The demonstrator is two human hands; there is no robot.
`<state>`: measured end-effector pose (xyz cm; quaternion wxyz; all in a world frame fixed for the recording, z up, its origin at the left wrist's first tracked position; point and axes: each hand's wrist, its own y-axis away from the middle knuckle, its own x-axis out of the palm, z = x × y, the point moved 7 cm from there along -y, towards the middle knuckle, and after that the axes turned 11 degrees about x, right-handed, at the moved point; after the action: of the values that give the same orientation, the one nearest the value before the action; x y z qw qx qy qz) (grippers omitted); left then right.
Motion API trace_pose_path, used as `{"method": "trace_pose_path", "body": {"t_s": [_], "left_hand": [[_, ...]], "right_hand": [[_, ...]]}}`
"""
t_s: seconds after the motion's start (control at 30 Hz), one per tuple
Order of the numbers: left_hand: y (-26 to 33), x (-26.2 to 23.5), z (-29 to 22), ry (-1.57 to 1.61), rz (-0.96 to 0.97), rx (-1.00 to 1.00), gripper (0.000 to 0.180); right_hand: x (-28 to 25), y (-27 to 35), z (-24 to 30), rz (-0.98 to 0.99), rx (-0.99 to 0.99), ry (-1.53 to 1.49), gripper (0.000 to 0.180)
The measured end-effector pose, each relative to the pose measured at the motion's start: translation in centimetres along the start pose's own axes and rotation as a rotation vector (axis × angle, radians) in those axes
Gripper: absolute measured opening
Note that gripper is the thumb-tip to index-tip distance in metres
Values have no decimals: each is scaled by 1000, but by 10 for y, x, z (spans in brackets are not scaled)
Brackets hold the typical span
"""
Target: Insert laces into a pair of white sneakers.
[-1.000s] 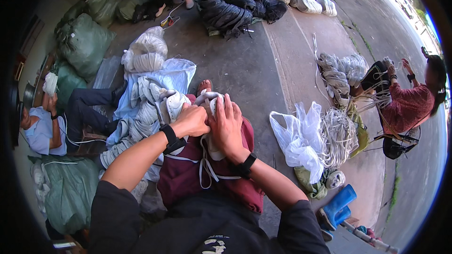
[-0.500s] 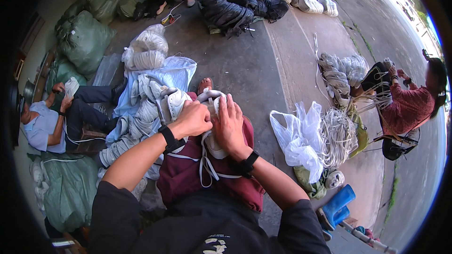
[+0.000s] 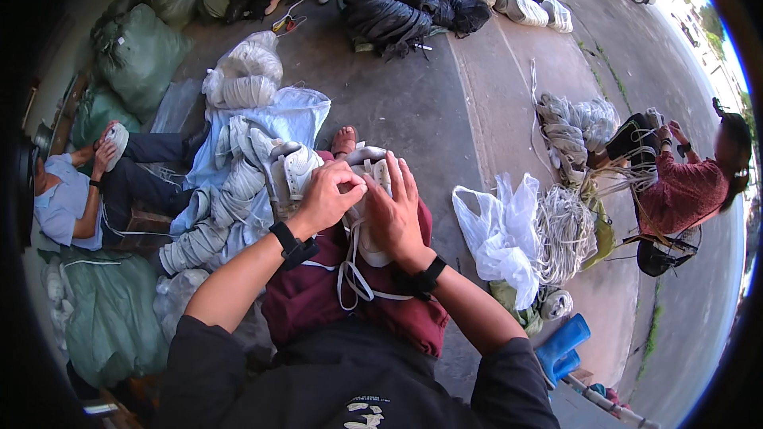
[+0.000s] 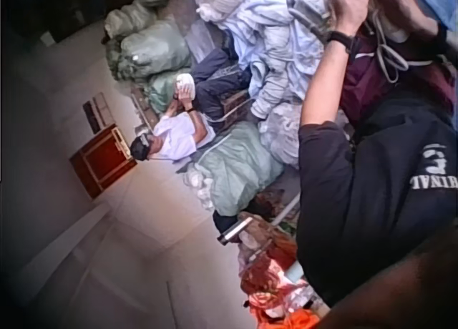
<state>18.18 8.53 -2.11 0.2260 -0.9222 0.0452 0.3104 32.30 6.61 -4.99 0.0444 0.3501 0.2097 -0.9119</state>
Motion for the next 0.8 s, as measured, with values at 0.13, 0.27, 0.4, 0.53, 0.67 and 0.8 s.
{"method": "trace_pose_path", "body": {"t_s": [0.13, 0.27, 0.4, 0.53, 0.67, 0.8], "left_hand": [[9, -4, -18, -118, -62, 257, 10], [26, -12, -22, -149, -190, 49, 19], [65, 25, 0, 111, 5, -331, 18], [83, 54, 31, 204, 189, -438, 35], [89, 69, 25, 728, 301, -689, 29], [80, 65, 26, 716, 293, -688, 16]], "right_hand": [[-10, -1, 2, 34, 25, -101, 40], [-17, 0, -5, 13, 21, -123, 23], [-20, 0, -10, 62, 60, -119, 22], [-20, 2, -14, 58, 77, -161, 21], [-23, 4, -19, 39, 88, -157, 19], [-26, 4, -25, 53, 128, -253, 15]]}}
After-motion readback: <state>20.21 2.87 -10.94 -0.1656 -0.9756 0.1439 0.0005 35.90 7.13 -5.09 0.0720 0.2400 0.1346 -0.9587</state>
